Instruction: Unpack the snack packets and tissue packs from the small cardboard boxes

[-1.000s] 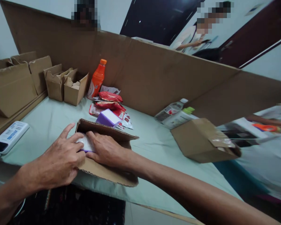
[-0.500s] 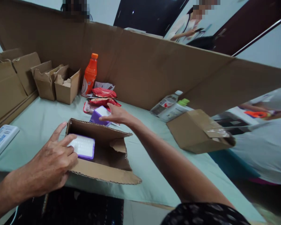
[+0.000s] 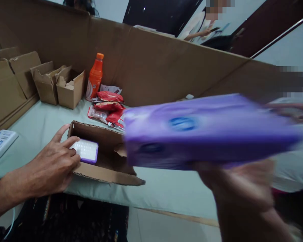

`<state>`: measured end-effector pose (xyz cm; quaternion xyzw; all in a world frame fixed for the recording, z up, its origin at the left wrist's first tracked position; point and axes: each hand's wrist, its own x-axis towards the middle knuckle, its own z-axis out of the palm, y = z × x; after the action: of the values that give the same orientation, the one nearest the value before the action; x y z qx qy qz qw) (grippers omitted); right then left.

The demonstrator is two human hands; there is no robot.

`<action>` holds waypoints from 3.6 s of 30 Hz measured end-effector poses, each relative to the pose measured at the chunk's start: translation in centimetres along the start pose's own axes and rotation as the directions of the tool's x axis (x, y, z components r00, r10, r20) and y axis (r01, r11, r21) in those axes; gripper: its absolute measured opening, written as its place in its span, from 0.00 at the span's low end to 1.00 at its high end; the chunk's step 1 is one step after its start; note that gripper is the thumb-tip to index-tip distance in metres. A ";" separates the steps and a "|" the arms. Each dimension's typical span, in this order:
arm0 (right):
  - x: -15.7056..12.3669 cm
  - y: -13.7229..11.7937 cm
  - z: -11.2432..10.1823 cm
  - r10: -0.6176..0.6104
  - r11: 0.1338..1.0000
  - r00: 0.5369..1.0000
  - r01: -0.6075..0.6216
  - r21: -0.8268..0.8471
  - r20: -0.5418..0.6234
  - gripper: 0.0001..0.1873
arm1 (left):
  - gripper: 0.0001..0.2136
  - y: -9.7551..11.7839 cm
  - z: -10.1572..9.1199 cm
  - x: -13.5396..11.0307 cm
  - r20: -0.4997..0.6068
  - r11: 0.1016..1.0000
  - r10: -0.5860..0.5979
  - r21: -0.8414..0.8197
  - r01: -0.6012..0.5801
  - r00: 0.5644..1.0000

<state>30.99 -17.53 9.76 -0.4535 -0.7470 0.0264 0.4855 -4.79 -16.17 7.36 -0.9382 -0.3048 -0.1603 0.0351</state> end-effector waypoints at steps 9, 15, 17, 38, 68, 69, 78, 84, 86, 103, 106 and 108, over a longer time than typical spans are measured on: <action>2.0 -3.5 4.9 -0.015 0.926 0.695 0.280 -0.251 0.719 0.31 | 0.05 0.5 0.0 -0.2 0.027 0.998 -0.032 0.051 0.030 0.999; 1.9 -2.9 10.4 0.215 0.898 0.454 0.257 -0.358 0.865 0.24 | 0.06 0.4 0.2 -0.3 0.021 0.999 -0.026 0.041 0.025 0.999; 1.3 -2.4 9.8 0.111 0.920 0.529 0.266 -0.288 0.841 0.28 | 0.06 0.2 0.4 -0.4 0.016 0.999 -0.009 0.036 0.009 1.000; 0.6 -1.8 5.3 -0.193 0.981 0.944 0.185 0.055 0.267 0.09 | 0.27 -1.0 2.6 -3.3 -0.380 0.981 -0.161 -0.162 0.106 0.911; 0.1 1.6 7.1 0.083 0.979 0.910 -0.151 0.137 0.406 0.19 | 0.30 -0.1 3.8 -1.9 -0.335 0.925 -0.326 -0.309 0.223 0.884; -0.4 1.6 6.9 0.044 0.988 0.898 -0.106 0.117 0.437 0.17 | 0.31 -0.2 4.0 -1.9 -0.342 0.927 -0.327 -0.296 0.229 0.881; -4.1 1.6 6.5 -0.166 0.977 0.812 0.212 -0.017 0.560 0.32 | 0.20 -1.3 6.2 -2.5 -0.252 0.936 -0.286 -0.282 0.213 0.925; -3.0 2.7 7.3 -0.170 0.965 0.675 0.260 -0.017 0.718 0.43 | 0.21 -1.6 6.5 -2.8 -0.273 0.923 -0.302 -0.322 0.209 0.913; -2.4 2.8 8.0 -0.161 0.970 0.647 0.241 0.000 0.745 0.43 | 0.21 -2.0 6.6 -2.9 -0.283 0.923 -0.303 -0.327 0.205 0.910; -9.7 4.3 -1.2 0.087 0.981 0.853 0.018 -0.196 0.514 0.39 | 0.27 1.3 10.2 4.5 -0.169 0.921 -0.104 -0.389 0.031 0.980; -13.7 6.7 -6.0 0.228 0.925 0.901 -0.082 -0.372 0.369 0.37 | 0.28 2.0 11.7 6.6 -0.133 0.936 -0.026 -0.351 -0.023 0.991; -16.4 9.0 -9.8 0.330 0.850 0.915 -0.180 -0.495 0.234 0.33 | 0.25 1.6 13.2 7.4 -0.127 0.949 0.020 -0.311 -0.059 0.992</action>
<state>46.11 -27.71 -0.85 -0.6423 -0.7304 -0.0171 0.2315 5.48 -11.20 -2.72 -0.9260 -0.2540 -0.2632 -0.0928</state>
